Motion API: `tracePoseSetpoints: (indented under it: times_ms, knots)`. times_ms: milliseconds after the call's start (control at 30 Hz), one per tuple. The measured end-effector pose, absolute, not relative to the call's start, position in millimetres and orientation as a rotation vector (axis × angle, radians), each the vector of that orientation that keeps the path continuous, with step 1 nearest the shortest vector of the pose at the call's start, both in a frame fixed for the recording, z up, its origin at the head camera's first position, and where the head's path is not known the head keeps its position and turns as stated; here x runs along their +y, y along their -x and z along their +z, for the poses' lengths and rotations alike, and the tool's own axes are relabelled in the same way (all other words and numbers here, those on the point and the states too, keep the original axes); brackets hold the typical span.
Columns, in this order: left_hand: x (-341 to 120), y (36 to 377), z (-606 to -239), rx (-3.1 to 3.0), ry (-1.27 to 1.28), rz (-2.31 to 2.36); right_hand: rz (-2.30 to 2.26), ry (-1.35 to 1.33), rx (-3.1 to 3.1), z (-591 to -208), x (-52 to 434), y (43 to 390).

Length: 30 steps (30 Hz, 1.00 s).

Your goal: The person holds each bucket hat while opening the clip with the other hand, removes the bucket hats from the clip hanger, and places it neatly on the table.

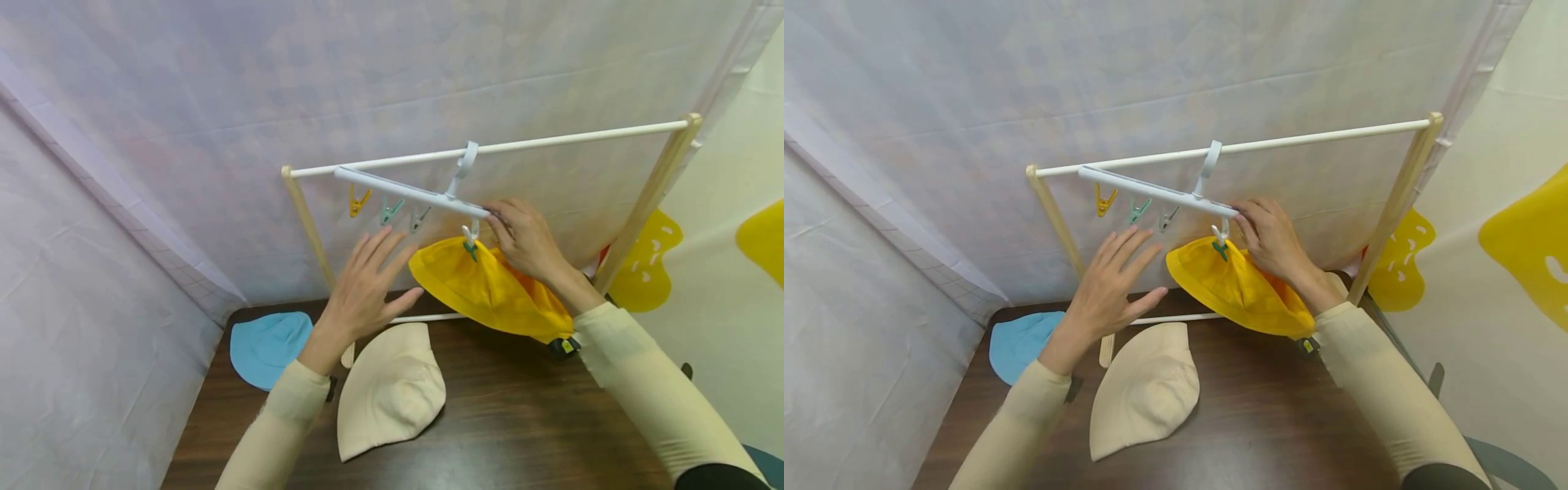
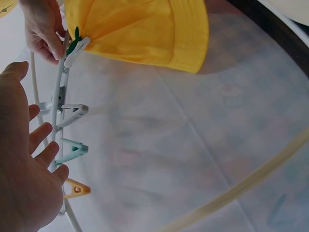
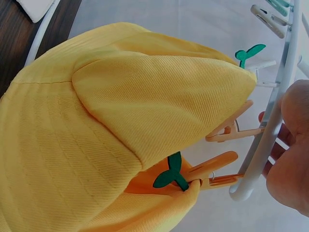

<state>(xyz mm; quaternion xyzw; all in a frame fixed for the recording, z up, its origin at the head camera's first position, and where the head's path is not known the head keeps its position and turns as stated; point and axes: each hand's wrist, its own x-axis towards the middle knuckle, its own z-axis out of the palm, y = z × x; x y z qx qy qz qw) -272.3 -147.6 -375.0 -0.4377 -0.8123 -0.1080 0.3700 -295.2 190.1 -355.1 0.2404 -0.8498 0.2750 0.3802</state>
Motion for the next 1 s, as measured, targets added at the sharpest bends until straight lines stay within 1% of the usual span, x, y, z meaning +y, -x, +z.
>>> tracePoseSetpoints:
  times_ms: [567, 1000]
  knots:
    - [-134, 280, -333, -1.99, 1.103, -0.156, 0.703, -0.614, -2.171, -356, 191, 296]
    - [-128, 293, -317, -1.996, 1.06, -0.12, 0.706, -0.605, -2.181, -356, 192, 296]
